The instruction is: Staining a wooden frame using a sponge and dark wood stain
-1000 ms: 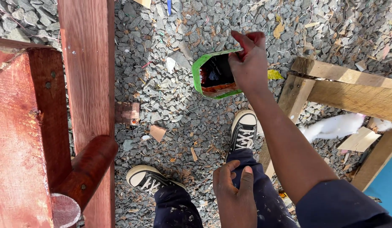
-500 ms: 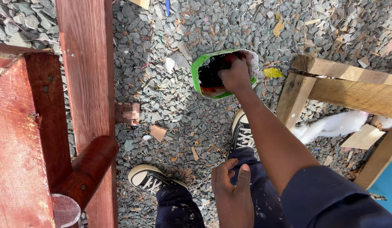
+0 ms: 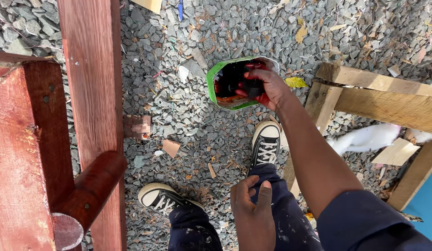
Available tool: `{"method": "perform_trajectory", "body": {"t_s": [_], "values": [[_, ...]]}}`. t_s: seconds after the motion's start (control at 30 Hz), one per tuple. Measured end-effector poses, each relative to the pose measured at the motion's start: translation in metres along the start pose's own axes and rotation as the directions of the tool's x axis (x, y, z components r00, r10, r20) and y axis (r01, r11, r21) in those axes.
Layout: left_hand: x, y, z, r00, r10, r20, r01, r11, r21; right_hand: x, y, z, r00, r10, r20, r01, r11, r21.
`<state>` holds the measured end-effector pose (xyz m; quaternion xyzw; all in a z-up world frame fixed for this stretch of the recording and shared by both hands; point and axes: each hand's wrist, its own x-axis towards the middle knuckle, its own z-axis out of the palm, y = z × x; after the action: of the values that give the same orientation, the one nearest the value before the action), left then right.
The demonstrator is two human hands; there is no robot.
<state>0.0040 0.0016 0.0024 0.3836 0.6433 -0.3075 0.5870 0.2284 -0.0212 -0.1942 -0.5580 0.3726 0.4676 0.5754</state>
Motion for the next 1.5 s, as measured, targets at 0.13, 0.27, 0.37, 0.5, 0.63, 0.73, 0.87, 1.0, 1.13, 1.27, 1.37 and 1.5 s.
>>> {"method": "perform_trajectory", "body": {"t_s": [0.13, 0.27, 0.37, 0.5, 0.63, 0.73, 0.87, 1.0, 1.13, 1.27, 1.37, 1.5], "values": [[0.000, -0.002, 0.002, 1.000, 0.007, -0.016, -0.007, 1.000, -0.005, 0.011, 0.007, 0.007, 0.983, -0.013, -0.185, 0.007, 0.999, -0.032], [-0.002, 0.001, 0.001, 1.000, -0.028, 0.008, 0.028, 1.000, 0.001, 0.019, 0.014, 0.016, 0.951, -0.060, -0.304, -0.011, 0.974, -0.227], [-0.001, -0.002, 0.001, 1.000, -0.013, 0.003, 0.013, 1.000, -0.003, 0.036, 0.024, 0.013, 0.946, -0.073, -0.317, -0.026, 0.954, -0.298], [0.000, -0.001, 0.000, 1.000, -0.010, 0.009, 0.010, 1.000, 0.005, 0.045, 0.028, 0.017, 0.916, -0.105, -0.387, -0.071, 0.907, -0.416], [-0.001, -0.002, 0.000, 1.000, 0.005, 0.003, -0.005, 1.000, -0.003, 0.071, 0.043, 0.002, 0.919, -0.128, -0.373, -0.030, 0.920, -0.392], [-0.001, 0.001, -0.001, 1.000, -0.005, 0.003, 0.005, 1.000, 0.004, 0.087, 0.054, -0.013, 0.902, -0.394, 0.175, 0.223, 0.079, -0.972], [-0.001, 0.002, -0.001, 1.000, -0.009, 0.001, 0.009, 1.000, 0.005, 0.037, 0.034, 0.029, 0.945, -0.257, -0.202, 0.060, 0.743, -0.667], [-0.002, 0.002, -0.001, 1.000, -0.005, -0.003, 0.005, 1.000, -0.001, 0.028, 0.035, 0.032, 0.917, -0.374, -0.140, 0.087, 0.529, -0.844], [-0.001, -0.001, -0.001, 1.000, 0.013, -0.008, -0.013, 1.000, 0.003, 0.035, 0.043, 0.027, 0.892, -0.429, -0.141, 0.098, 0.488, -0.867], [-0.004, 0.004, -0.005, 1.000, 0.014, -0.019, -0.015, 1.000, -0.011, 0.033, 0.050, 0.028, 0.877, -0.469, -0.102, 0.214, 0.574, -0.790], [-0.007, 0.007, -0.006, 0.999, 0.021, -0.024, -0.021, 1.000, -0.001, 0.045, 0.061, 0.017, 0.831, -0.553, -0.065, 0.287, 0.526, -0.801], [-0.010, 0.010, -0.008, 0.993, 0.068, -0.092, -0.073, 0.996, -0.051, 0.029, 0.057, 0.021, 0.801, -0.598, 0.043, 0.318, 0.362, -0.876]]}}
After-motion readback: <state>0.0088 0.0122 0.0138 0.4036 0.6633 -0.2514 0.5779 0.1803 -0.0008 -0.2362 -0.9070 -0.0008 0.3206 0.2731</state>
